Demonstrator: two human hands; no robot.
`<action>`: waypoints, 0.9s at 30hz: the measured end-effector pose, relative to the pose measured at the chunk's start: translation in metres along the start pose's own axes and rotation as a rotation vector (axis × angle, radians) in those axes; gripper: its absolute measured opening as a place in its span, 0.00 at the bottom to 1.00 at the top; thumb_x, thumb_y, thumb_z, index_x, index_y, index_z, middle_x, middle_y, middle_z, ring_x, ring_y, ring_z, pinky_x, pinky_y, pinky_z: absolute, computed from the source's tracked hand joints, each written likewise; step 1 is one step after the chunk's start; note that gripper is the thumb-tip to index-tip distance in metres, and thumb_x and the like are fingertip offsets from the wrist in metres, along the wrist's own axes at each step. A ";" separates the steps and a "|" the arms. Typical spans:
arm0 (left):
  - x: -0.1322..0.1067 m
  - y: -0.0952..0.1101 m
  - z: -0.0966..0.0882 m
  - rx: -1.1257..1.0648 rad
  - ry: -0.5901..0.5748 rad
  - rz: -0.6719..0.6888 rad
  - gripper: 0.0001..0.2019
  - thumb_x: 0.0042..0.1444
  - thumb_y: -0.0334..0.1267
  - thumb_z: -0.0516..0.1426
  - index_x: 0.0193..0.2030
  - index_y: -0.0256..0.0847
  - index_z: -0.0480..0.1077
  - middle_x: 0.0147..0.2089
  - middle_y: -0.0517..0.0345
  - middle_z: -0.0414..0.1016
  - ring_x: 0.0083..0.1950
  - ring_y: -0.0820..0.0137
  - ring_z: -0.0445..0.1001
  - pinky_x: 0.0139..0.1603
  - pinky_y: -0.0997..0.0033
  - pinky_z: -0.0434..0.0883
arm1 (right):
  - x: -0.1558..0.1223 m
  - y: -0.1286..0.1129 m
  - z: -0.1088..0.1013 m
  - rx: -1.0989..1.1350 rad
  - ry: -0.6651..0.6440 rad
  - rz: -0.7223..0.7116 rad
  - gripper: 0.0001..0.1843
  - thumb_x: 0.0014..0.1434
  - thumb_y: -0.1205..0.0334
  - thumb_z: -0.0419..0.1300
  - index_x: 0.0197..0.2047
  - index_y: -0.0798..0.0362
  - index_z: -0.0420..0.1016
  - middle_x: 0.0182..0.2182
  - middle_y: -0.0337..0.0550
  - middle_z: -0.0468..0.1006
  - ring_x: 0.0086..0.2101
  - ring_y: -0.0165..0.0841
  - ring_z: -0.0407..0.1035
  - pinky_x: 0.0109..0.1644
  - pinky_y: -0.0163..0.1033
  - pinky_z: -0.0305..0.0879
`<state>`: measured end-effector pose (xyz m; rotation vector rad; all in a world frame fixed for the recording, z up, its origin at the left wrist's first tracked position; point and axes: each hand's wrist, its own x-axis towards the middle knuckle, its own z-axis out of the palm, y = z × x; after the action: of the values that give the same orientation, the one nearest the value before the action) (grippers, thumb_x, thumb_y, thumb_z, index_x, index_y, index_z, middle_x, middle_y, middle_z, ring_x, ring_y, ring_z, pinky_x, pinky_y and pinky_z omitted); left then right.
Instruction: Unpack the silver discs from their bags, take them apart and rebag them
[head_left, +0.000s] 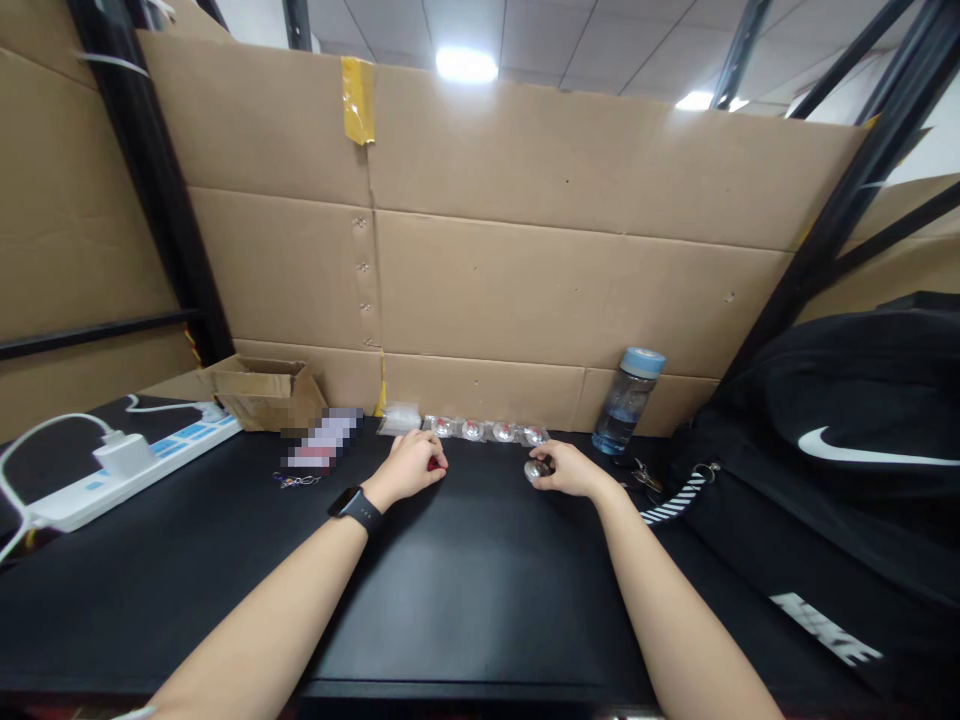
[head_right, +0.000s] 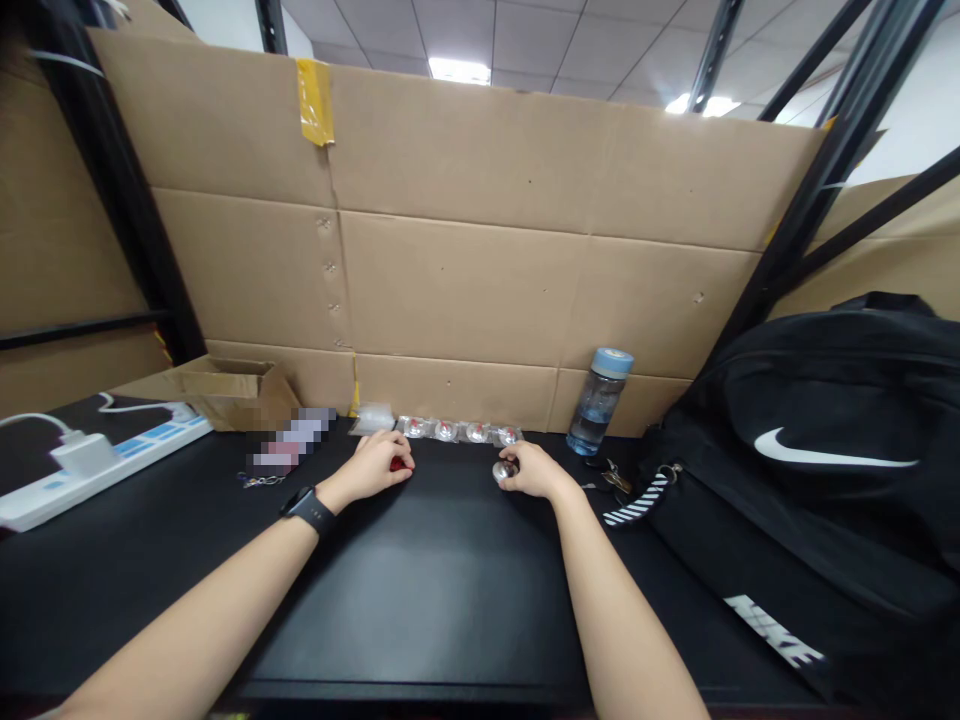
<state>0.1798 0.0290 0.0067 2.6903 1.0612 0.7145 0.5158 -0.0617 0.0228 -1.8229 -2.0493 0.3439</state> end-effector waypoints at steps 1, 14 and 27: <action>0.001 0.001 0.001 -0.041 0.003 0.004 0.03 0.52 0.38 0.64 0.34 0.47 0.80 0.46 0.53 0.76 0.52 0.57 0.69 0.55 0.54 0.63 | -0.001 -0.001 0.000 -0.004 0.000 0.007 0.29 0.44 0.58 0.70 0.51 0.52 0.79 0.45 0.47 0.79 0.38 0.37 0.74 0.45 0.38 0.67; 0.007 0.036 -0.004 -0.811 0.006 -0.016 0.17 0.61 0.48 0.58 0.47 0.38 0.78 0.40 0.51 0.81 0.42 0.66 0.77 0.47 0.66 0.71 | -0.004 -0.017 -0.004 0.031 0.182 -0.032 0.20 0.46 0.64 0.70 0.45 0.49 0.77 0.40 0.42 0.78 0.38 0.35 0.71 0.45 0.39 0.66; 0.002 0.048 0.001 -0.747 0.156 -0.093 0.14 0.56 0.46 0.63 0.43 0.39 0.79 0.44 0.50 0.83 0.46 0.61 0.80 0.53 0.61 0.73 | -0.008 -0.102 0.032 0.554 0.370 -0.296 0.25 0.52 0.62 0.67 0.53 0.46 0.70 0.52 0.46 0.74 0.46 0.37 0.72 0.44 0.41 0.70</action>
<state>0.2102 -0.0046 0.0218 1.9616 0.7352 1.0583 0.4107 -0.0813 0.0360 -1.1393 -1.7096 0.4042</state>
